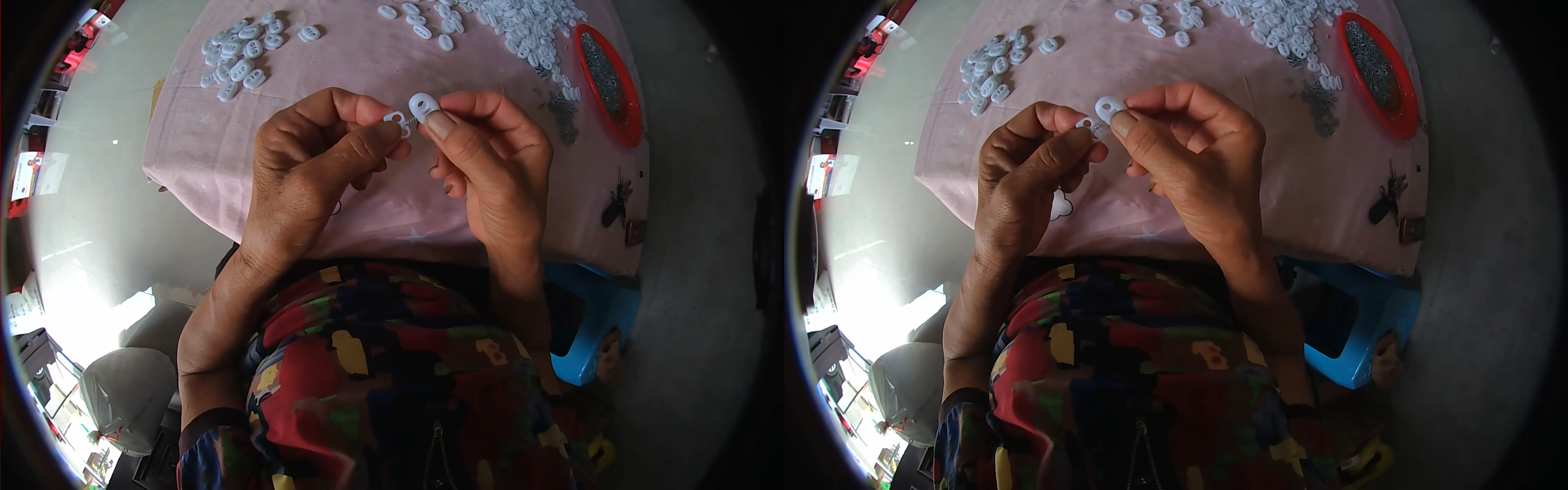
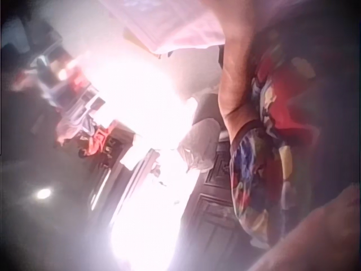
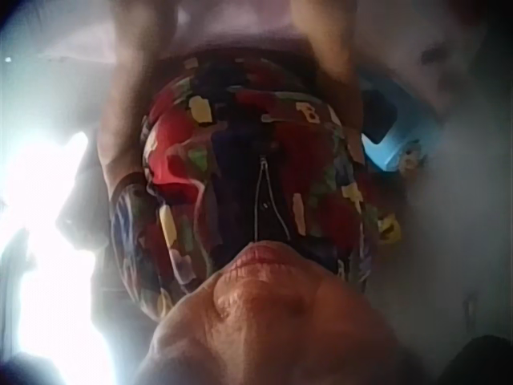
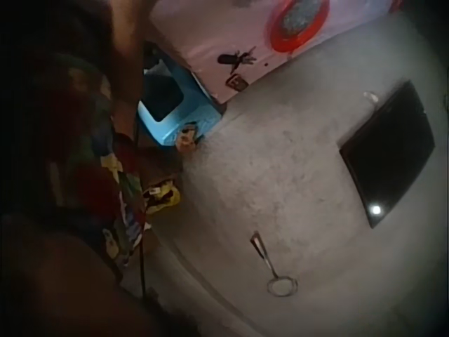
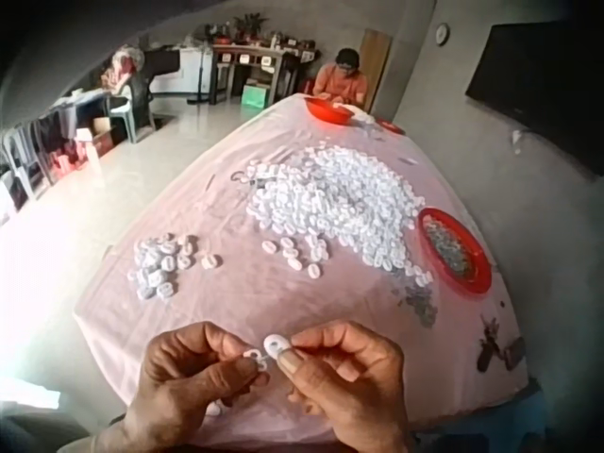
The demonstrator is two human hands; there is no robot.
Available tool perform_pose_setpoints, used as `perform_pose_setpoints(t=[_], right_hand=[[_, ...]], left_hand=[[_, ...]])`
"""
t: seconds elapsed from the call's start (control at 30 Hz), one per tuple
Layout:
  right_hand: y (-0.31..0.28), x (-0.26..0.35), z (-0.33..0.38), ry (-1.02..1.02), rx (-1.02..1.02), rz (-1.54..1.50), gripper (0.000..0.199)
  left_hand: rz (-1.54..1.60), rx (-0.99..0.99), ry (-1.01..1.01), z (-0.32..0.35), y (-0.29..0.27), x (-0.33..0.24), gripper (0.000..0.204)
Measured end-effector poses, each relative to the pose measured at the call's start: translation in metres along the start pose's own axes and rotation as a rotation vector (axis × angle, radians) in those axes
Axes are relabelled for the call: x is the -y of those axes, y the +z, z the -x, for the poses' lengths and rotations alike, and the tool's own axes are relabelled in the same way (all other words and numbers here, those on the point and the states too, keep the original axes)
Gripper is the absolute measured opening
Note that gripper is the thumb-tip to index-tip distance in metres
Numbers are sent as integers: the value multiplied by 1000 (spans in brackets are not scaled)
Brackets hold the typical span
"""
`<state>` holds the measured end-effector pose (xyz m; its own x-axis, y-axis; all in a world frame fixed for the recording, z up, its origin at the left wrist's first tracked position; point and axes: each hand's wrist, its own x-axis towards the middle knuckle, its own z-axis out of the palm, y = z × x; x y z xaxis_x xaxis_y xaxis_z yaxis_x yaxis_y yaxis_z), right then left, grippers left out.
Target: The person assembles plastic cord locks by inserting springs and inner parts into the outer casings by hand.
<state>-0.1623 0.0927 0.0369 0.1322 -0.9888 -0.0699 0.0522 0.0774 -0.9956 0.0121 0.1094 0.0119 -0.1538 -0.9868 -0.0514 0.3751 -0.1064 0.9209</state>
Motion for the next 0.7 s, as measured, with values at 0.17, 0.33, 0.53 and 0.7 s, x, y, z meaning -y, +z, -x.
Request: perform_pose_setpoints(t=[0.17, 0.33, 0.53, 0.7], right_hand=[[0, -6, -1, -161, 56, 6, 21], [-1, -3, 0, -170, 61, 19, 20], [-2, -2, 0, -164, 72, 26, 20], [-1, -1, 1, -155, 63, 34, 20]], left_hand=[[-3, -22, 0, -1, 0, -1, 11], [-25, -2, -1, 0, 0, -4, 11], [-65, -19, 6, 0, 1, -3, 14], [-77, -10, -4, 0, 0, -5, 15]])
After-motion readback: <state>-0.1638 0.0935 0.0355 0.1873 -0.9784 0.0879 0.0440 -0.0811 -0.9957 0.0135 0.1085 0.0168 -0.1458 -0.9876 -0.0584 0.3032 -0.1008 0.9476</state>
